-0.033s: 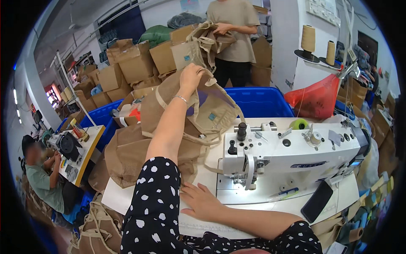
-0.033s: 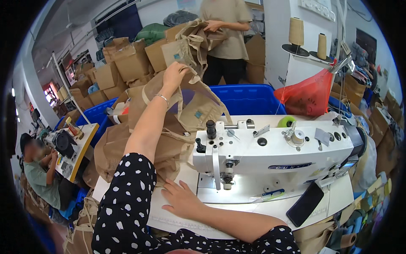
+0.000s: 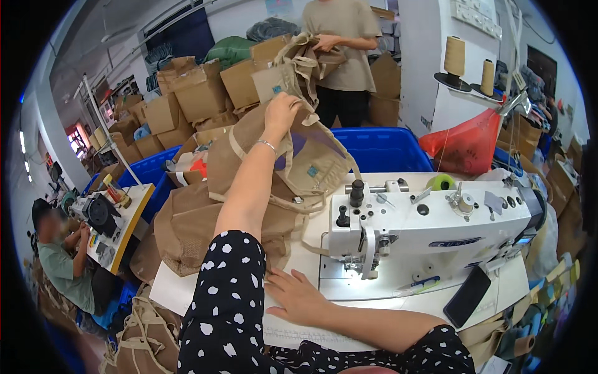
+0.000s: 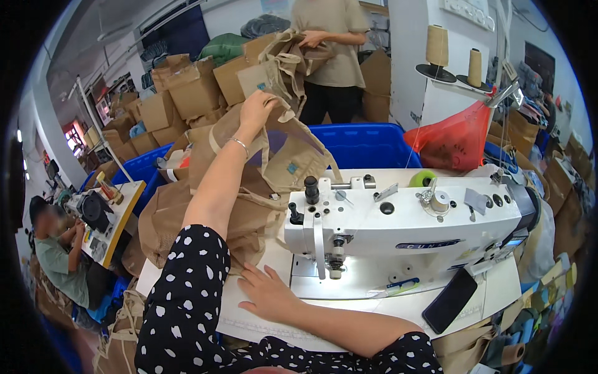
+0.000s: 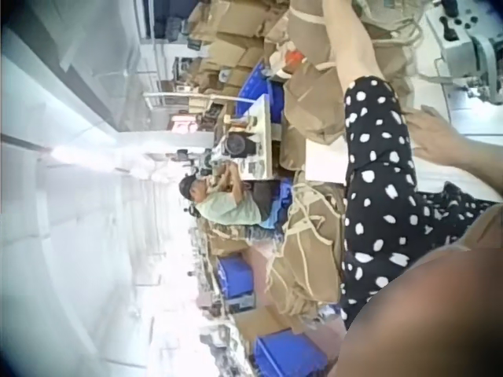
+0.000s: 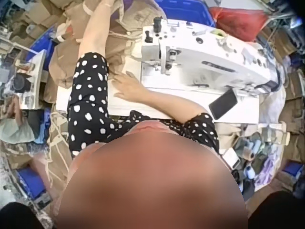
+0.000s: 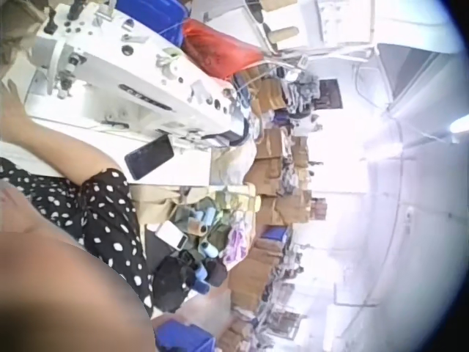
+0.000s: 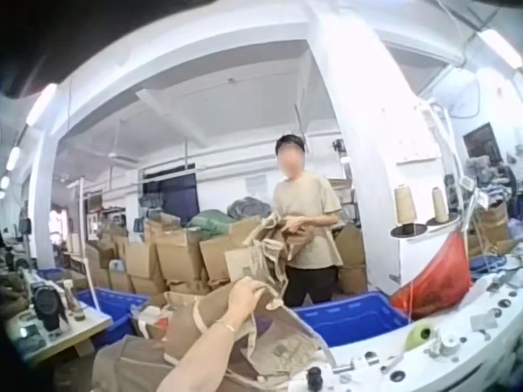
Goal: Sewing the edges and straps onto a mesh bag using an industrial sewing machine.
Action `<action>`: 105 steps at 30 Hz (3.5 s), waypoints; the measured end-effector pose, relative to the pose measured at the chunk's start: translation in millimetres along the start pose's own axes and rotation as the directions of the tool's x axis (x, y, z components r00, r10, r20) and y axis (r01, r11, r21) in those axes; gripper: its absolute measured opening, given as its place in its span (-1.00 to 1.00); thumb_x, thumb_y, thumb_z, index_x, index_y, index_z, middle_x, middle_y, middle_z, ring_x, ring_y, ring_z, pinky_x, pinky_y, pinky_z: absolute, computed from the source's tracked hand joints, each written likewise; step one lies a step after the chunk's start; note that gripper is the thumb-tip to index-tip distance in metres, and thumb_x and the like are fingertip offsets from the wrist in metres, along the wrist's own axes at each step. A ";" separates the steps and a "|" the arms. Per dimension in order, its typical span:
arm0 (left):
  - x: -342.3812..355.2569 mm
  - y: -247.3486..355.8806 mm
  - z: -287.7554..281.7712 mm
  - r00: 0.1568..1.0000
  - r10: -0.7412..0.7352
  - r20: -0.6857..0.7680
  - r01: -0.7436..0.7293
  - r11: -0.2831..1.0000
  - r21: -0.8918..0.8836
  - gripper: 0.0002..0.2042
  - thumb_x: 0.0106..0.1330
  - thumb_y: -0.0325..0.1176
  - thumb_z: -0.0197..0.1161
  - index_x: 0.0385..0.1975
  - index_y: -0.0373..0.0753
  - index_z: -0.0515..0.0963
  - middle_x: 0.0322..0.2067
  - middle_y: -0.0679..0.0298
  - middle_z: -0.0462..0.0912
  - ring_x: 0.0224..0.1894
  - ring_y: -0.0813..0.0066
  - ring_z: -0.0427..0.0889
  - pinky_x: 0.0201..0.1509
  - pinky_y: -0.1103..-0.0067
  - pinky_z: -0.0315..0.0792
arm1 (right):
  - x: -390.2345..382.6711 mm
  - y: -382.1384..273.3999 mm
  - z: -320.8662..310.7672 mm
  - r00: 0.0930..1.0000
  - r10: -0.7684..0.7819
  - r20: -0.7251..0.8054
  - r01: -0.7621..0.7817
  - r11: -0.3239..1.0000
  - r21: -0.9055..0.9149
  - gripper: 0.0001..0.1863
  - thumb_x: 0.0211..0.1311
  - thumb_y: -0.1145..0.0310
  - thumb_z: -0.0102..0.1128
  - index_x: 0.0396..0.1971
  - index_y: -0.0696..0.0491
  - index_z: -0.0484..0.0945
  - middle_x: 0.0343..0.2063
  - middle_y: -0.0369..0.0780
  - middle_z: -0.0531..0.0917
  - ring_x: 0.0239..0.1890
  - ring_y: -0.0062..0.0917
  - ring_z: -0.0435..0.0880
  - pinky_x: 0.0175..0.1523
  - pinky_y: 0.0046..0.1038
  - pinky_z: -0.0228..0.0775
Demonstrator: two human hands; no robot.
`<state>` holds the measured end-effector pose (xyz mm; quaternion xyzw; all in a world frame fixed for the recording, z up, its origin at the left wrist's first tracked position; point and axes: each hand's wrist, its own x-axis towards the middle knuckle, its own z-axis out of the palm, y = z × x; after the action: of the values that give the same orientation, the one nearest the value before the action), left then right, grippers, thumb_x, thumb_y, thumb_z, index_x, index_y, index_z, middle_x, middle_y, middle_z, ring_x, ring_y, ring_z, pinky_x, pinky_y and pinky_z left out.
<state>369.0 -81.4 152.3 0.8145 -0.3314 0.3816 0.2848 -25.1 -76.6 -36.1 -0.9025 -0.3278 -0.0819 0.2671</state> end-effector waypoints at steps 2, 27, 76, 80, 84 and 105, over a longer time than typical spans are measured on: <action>-0.4 -1.2 -2.4 1.000 -0.009 0.009 0.009 1.000 0.013 -0.83 0.34 -0.21 0.32 -0.22 -0.14 0.68 -0.22 0.16 0.64 -0.07 0.07 0.65 0.01 0.24 0.51 | 1.0 -0.6 -1.3 1.000 -0.003 -0.003 0.004 1.000 0.009 -0.38 0.38 -0.02 0.19 0.22 0.15 0.44 0.33 -0.02 0.40 0.54 -0.18 0.14 0.51 0.09 0.06; -0.2 -26.8 -20.4 0.972 -0.144 -0.187 0.131 0.988 -0.079 -0.81 0.29 -0.27 0.42 -0.28 -0.23 0.62 -0.24 0.11 0.64 -0.13 0.05 0.65 -0.05 0.27 0.51 | 1.1 -2.0 -2.6 1.000 0.009 0.010 -0.009 0.998 -0.068 -0.34 0.39 -0.10 0.17 0.26 0.12 0.47 0.33 -0.07 0.43 0.53 -0.24 0.17 0.52 0.04 0.06; 28.5 -63.3 -34.3 0.913 -0.294 -0.284 0.326 0.943 0.073 -0.78 0.29 -0.18 0.41 -0.23 -0.18 0.76 -0.24 0.10 0.77 -0.10 0.05 0.70 0.02 0.25 0.55 | 0.6 0.7 1.3 1.000 -0.009 -0.021 0.009 0.999 -0.036 -0.37 0.39 -0.06 0.16 0.22 0.15 0.47 0.32 -0.04 0.42 0.53 -0.22 0.16 0.50 0.04 0.08; 29.6 -64.9 -37.5 0.956 -0.236 -0.175 0.244 0.970 0.021 -0.73 0.28 -0.16 0.39 -0.15 -0.17 0.73 -0.16 0.06 0.73 0.00 -0.03 0.64 0.13 0.21 0.50 | 1.4 0.1 -0.9 1.000 0.001 0.001 -0.001 0.999 -0.042 -0.35 0.39 -0.08 0.16 0.25 0.13 0.47 0.35 -0.05 0.42 0.54 -0.23 0.17 0.52 0.03 0.05; 8.8 -30.4 -57.3 0.982 -0.005 -0.189 0.024 0.995 0.100 -0.57 0.28 -0.15 0.39 0.11 -0.18 0.62 0.11 0.03 0.59 0.18 -0.03 0.54 0.30 0.26 0.42 | 1.1 -0.2 -0.9 0.999 0.038 0.038 -0.035 0.998 -0.056 -0.32 0.38 -0.11 0.17 0.28 0.11 0.47 0.36 -0.06 0.41 0.54 -0.23 0.17 0.55 0.01 0.00; -386.0 73.6 -243.6 0.778 -0.165 0.607 0.109 0.986 0.128 -0.55 0.39 -0.38 0.18 0.29 -0.19 0.44 0.19 0.09 0.54 0.22 0.01 0.51 0.30 0.23 0.40 | 2.9 -0.3 -5.8 0.978 0.160 -0.137 -0.141 0.980 0.139 -0.48 0.19 0.45 0.20 0.19 0.11 0.42 0.22 0.02 0.49 0.36 -0.06 0.41 0.43 -0.11 0.21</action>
<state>19.1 172.2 -11.8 0.9276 -0.3293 0.0878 0.1532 -23.0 -77.9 -30.1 -0.8971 -0.2425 -0.1067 0.3536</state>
